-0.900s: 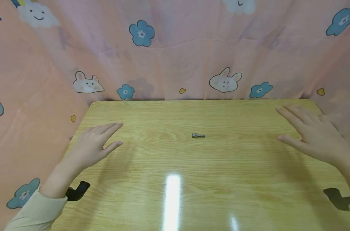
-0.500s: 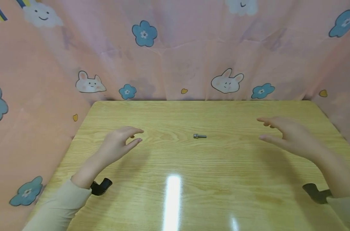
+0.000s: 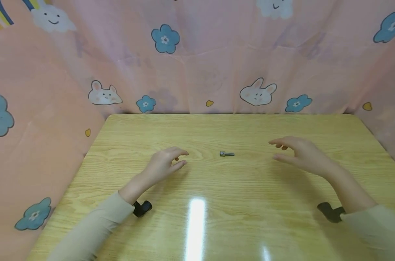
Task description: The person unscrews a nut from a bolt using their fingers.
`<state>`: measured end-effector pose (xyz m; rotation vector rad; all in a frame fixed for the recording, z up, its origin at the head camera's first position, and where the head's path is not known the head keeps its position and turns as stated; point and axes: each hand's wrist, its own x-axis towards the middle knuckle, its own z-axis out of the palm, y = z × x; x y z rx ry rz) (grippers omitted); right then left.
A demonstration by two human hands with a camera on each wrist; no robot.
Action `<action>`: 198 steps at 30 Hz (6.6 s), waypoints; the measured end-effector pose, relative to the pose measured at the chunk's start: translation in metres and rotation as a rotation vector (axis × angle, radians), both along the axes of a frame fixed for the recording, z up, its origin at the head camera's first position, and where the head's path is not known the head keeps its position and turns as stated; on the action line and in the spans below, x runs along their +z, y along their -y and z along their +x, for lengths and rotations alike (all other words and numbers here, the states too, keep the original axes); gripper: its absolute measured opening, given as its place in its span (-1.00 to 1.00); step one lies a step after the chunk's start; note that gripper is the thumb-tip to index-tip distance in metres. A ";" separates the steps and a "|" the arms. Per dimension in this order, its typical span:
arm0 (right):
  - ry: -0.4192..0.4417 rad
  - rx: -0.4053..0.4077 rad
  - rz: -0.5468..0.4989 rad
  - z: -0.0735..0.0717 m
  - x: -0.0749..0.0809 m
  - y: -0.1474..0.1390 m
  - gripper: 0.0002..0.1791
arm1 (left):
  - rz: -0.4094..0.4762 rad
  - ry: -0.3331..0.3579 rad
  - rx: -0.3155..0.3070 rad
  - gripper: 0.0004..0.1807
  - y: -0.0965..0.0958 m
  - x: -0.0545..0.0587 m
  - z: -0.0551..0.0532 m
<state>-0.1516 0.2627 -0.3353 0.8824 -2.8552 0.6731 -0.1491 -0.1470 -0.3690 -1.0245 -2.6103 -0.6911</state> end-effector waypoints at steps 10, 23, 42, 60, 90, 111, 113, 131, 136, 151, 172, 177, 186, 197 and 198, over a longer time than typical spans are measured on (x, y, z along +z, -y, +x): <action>0.038 0.077 0.018 -0.017 -0.017 0.030 -0.62 | 0.054 0.114 -0.012 -0.66 -0.025 -0.012 -0.012; 0.186 0.099 0.020 -0.035 -0.030 0.072 -0.63 | 0.084 0.296 0.027 -0.59 -0.057 -0.018 -0.027; 0.232 0.105 0.002 -0.058 -0.049 0.103 -0.72 | -0.062 0.348 0.022 -0.61 -0.093 -0.027 -0.045; 0.202 0.145 0.045 -0.066 -0.054 0.121 -0.85 | -0.086 0.400 0.096 -0.82 -0.117 -0.031 -0.062; 0.412 0.071 -0.224 -0.050 -0.042 0.111 -0.85 | 0.302 0.665 0.005 -0.90 -0.109 -0.026 -0.052; 0.923 -0.058 -0.903 -0.011 -0.019 0.109 -0.94 | 0.523 0.707 -0.102 -0.86 -0.099 0.015 -0.007; 0.945 -0.056 -0.924 -0.007 -0.017 0.110 -0.94 | 0.531 0.714 -0.110 -0.86 -0.097 0.016 -0.004; 0.989 -0.069 -0.941 0.005 -0.001 0.112 -0.95 | 0.563 0.678 -0.102 -0.87 -0.093 0.026 0.008; 0.943 -0.046 -0.913 0.009 0.000 0.114 -0.87 | 0.563 0.673 -0.089 -0.87 -0.089 0.026 0.013; 1.000 -0.052 -1.049 0.013 0.008 0.117 -0.91 | 0.583 0.657 -0.104 -0.88 -0.089 0.031 0.016; 0.969 -0.062 -0.951 0.023 0.009 0.119 -0.91 | 0.604 0.637 -0.095 -0.89 -0.086 0.031 0.025; 0.934 -0.044 -0.947 0.023 0.013 0.118 -0.87 | 0.617 0.636 -0.110 -0.89 -0.086 0.035 0.024; 0.938 -0.029 -0.979 0.029 0.016 0.118 -0.92 | 0.628 0.682 -0.110 -0.87 -0.084 0.037 0.030; 0.953 -0.041 -0.998 0.031 0.015 0.122 -0.94 | 0.654 0.701 -0.095 -0.88 -0.084 0.033 0.035; 0.951 -0.036 -0.995 0.031 0.015 0.123 -0.94 | 0.650 0.701 -0.092 -0.88 -0.084 0.033 0.035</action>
